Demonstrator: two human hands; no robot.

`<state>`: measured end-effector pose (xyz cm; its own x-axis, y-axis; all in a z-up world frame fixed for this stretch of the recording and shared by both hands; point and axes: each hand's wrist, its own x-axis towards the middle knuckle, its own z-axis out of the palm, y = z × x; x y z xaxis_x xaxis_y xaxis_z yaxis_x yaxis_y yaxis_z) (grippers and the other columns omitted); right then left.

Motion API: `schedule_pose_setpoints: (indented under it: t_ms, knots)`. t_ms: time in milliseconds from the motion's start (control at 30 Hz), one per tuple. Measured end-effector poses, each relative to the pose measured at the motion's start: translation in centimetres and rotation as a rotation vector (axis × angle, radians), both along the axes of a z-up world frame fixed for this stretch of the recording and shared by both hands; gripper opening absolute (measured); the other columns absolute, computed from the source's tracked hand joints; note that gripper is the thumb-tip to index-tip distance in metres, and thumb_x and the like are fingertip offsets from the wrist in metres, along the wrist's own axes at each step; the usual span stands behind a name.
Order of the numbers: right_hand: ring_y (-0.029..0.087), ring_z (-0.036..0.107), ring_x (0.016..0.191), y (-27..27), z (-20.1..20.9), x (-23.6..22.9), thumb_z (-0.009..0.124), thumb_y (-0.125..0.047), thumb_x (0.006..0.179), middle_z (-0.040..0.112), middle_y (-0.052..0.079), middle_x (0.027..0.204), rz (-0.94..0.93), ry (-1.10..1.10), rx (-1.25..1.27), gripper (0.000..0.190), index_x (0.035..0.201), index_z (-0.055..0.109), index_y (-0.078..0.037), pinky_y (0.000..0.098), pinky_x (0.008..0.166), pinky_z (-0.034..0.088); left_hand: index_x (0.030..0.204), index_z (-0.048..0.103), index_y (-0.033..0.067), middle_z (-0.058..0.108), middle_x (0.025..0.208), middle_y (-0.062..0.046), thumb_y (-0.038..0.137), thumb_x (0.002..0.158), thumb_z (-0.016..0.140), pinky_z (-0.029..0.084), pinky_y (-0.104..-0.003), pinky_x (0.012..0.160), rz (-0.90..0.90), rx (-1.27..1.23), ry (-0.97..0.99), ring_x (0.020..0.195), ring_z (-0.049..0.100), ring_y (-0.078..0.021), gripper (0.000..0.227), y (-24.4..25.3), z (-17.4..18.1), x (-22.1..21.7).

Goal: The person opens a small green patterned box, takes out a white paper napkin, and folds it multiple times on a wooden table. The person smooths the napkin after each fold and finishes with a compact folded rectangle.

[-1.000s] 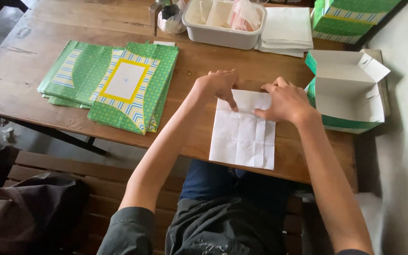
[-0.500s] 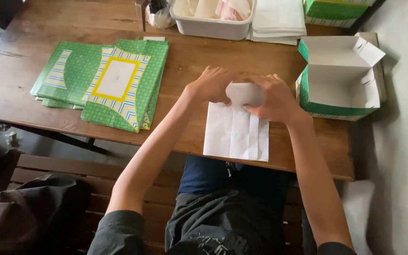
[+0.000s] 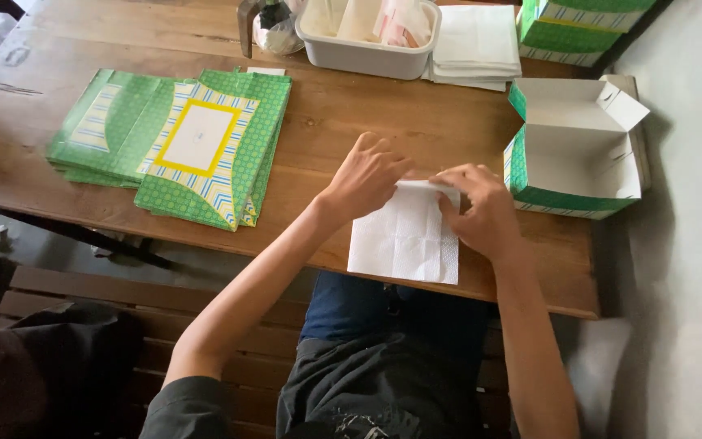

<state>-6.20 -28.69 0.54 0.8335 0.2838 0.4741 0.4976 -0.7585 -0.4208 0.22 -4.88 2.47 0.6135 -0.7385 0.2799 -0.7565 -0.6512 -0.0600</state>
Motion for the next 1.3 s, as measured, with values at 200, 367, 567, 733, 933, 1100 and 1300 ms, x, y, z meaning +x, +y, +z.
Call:
schedule_pose_setpoints:
  t_ms: [200, 367, 567, 733, 933, 1100, 1300]
  knots:
    - [0.019, 0.068, 0.107, 0.9, 0.8, -1.5, 0.082, -0.013, 0.085, 0.073, -0.005, 0.106, -0.010, -0.032, 0.065, 0.019, 0.101, 0.079, -0.021, 0.0372, 0.099, 0.049, 0.109, 0.060, 0.0107, 0.066, 0.102, -0.009, 0.046, 0.066, 0.088, 0.035, -0.047, 0.105, -0.052, -0.158, -0.044, 0.102, 0.060, -0.0263, 0.062, 1.8, 2.6, -3.4]
    - [0.018, 0.066, 0.115, 1.2, 1.7, -2.0, 0.082, -0.015, 0.082, 0.071, -0.007, 0.110, -0.001, -0.012, 0.068, 0.023, 0.102, 0.079, -0.026, 0.0360, 0.103, 0.049, 0.131, 0.054, 0.0080, 0.057, 0.128, -0.017, 0.066, 0.071, 0.080, 0.029, -0.057, 0.117, -0.139, -0.320, 0.169, 0.127, 0.053, -0.0350, 0.088, 3.7, 3.5, -7.0]
    - [0.028, 0.067, 0.113, 2.5, 3.0, -4.1, 0.082, -0.013, 0.082, 0.073, 0.002, 0.110, 0.065, 0.066, 0.065, 0.022, 0.101, 0.082, -0.024, 0.0436, 0.102, 0.049, 0.141, 0.053, 0.0107, 0.050, 0.148, -0.018, 0.064, 0.081, 0.076, 0.027, -0.061, 0.119, -0.105, -0.381, 0.219, 0.144, 0.044, -0.0364, 0.084, 5.4, 1.1, -9.0]
    - [0.029, 0.065, 0.122, 2.7, 2.7, -5.3, 0.082, -0.020, 0.078, 0.072, 0.002, 0.119, 0.049, 0.117, 0.099, 0.023, 0.101, 0.081, -0.024, 0.0435, 0.106, 0.048, 0.125, 0.067, 0.0139, 0.065, 0.133, -0.009, 0.066, 0.078, 0.079, 0.044, -0.049, 0.107, -0.111, -0.560, -0.025, 0.127, 0.061, -0.0283, 0.071, 5.4, 0.3, -9.4]
    - [0.029, 0.063, 0.126, 2.5, 2.1, -5.4, 0.082, -0.029, 0.078, 0.070, 0.001, 0.125, 0.069, 0.133, 0.076, 0.028, 0.105, 0.081, -0.028, 0.0451, 0.108, 0.047, 0.109, 0.075, 0.0144, 0.073, 0.118, -0.006, 0.066, 0.076, 0.079, 0.046, -0.046, 0.102, -0.116, -0.520, -0.073, 0.118, 0.066, -0.0246, 0.061, 5.5, -0.3, -9.7]
    - [0.030, 0.061, 0.129, 2.1, 2.4, -5.3, 0.062, -0.013, 0.085, 0.068, 0.004, 0.127, 0.058, 0.138, 0.162, 0.030, 0.109, 0.079, -0.022, 0.0438, 0.108, 0.047, 0.106, 0.077, 0.0146, 0.074, 0.118, -0.006, 0.069, 0.075, 0.078, 0.044, -0.047, 0.105, -0.120, -0.483, -0.038, 0.120, 0.064, -0.0260, 0.062, 5.5, -0.4, -9.5]
    - [0.033, 0.065, 0.117, 1.2, 2.0, -4.9, 0.043, 0.000, 0.083, 0.071, 0.009, 0.117, -0.088, 0.090, 0.346, 0.045, 0.106, 0.079, -0.015, 0.0440, 0.102, 0.049, 0.108, 0.078, 0.0148, 0.074, 0.120, -0.007, 0.072, 0.074, 0.076, 0.041, -0.050, 0.107, -0.098, -0.426, 0.020, 0.123, 0.063, -0.0268, 0.066, 5.5, 0.0, -9.6]
